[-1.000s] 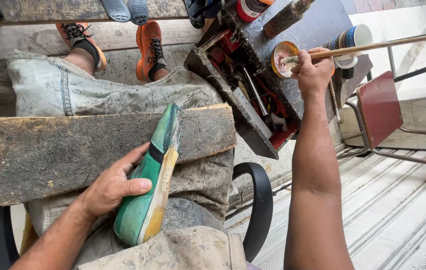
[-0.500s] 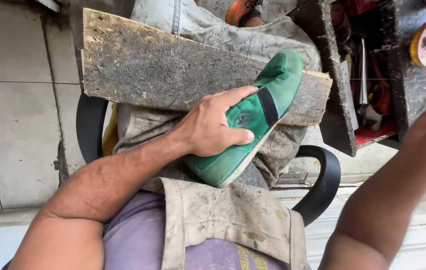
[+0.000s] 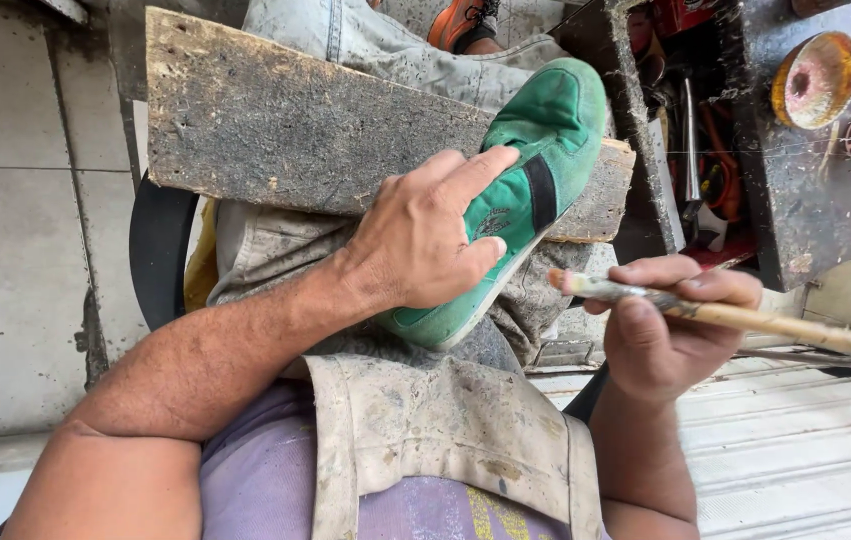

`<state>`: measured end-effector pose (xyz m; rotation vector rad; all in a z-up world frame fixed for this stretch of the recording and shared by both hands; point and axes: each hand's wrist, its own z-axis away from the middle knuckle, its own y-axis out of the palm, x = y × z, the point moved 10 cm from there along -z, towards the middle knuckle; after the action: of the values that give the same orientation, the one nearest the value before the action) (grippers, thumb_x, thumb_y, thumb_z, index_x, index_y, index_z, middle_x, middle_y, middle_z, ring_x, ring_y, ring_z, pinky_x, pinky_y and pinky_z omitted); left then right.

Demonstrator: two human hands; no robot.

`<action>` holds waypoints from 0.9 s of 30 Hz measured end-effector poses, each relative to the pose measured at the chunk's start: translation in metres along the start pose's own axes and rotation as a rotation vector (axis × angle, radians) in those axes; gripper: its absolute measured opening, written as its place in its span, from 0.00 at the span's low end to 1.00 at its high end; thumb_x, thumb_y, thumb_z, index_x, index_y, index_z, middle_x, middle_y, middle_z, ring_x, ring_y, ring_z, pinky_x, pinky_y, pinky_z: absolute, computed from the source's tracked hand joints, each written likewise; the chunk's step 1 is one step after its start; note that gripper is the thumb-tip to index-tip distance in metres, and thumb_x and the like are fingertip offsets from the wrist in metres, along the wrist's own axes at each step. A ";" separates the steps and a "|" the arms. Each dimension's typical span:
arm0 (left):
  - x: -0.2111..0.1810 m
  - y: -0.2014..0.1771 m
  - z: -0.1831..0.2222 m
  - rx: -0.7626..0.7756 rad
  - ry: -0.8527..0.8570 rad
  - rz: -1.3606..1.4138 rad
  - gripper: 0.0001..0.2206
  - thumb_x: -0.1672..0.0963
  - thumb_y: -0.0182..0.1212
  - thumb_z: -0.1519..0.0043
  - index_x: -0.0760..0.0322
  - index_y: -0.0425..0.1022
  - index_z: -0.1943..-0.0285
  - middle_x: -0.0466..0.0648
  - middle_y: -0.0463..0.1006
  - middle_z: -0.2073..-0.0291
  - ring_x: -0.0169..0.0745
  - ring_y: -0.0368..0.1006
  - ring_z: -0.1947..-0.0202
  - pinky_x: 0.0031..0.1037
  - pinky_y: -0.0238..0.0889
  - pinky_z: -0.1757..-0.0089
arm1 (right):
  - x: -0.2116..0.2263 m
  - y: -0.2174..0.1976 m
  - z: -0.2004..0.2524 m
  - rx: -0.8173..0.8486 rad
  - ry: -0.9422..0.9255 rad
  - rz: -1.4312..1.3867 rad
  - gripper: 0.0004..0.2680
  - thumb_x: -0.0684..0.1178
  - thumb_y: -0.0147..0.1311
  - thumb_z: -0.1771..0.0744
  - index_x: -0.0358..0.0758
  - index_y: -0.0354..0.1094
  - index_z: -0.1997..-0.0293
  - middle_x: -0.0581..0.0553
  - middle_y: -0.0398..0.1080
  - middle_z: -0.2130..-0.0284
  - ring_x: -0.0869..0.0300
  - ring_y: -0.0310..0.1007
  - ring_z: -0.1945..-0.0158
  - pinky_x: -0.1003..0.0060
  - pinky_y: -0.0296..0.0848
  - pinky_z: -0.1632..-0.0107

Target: Applying a liquid substance to the sole of a shoe using a brush at a repair bench

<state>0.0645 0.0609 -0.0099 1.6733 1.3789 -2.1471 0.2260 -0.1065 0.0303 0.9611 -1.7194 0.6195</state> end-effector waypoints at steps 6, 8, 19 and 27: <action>-0.007 0.004 0.002 -0.025 0.052 -0.081 0.33 0.52 0.61 0.49 0.55 0.67 0.30 0.53 0.74 0.59 0.64 0.75 0.70 0.54 0.69 0.65 | 0.005 0.038 0.010 0.100 -0.064 0.196 0.15 0.36 0.57 0.34 0.41 0.49 0.51 0.26 0.66 0.67 0.49 0.75 0.62 0.67 0.82 0.66; -0.006 0.005 0.003 -0.021 0.051 -0.082 0.33 0.52 0.60 0.49 0.56 0.67 0.30 0.53 0.74 0.59 0.65 0.75 0.69 0.54 0.69 0.65 | 0.003 0.036 0.011 0.103 -0.088 0.238 0.16 0.36 0.58 0.34 0.42 0.50 0.51 0.30 0.67 0.68 0.49 0.76 0.63 0.67 0.79 0.62; -0.003 0.020 0.006 0.020 0.062 -0.103 0.31 0.53 0.59 0.49 0.56 0.67 0.31 0.53 0.73 0.59 0.66 0.75 0.67 0.57 0.68 0.64 | 0.008 0.032 0.006 0.108 -0.238 0.429 0.16 0.35 0.59 0.34 0.40 0.49 0.51 0.28 0.69 0.67 0.45 0.77 0.62 0.64 0.75 0.59; 0.005 0.023 0.008 -0.006 0.075 -0.050 0.31 0.53 0.61 0.50 0.55 0.69 0.33 0.52 0.73 0.62 0.64 0.74 0.67 0.55 0.69 0.64 | 0.002 0.046 0.026 0.261 -0.173 0.431 0.14 0.38 0.61 0.35 0.42 0.52 0.58 0.28 0.72 0.70 0.51 0.78 0.69 0.65 0.74 0.68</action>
<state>0.0691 0.0439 -0.0271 1.7519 1.4605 -2.1245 0.1734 -0.1022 0.0249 0.8418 -2.0575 1.0888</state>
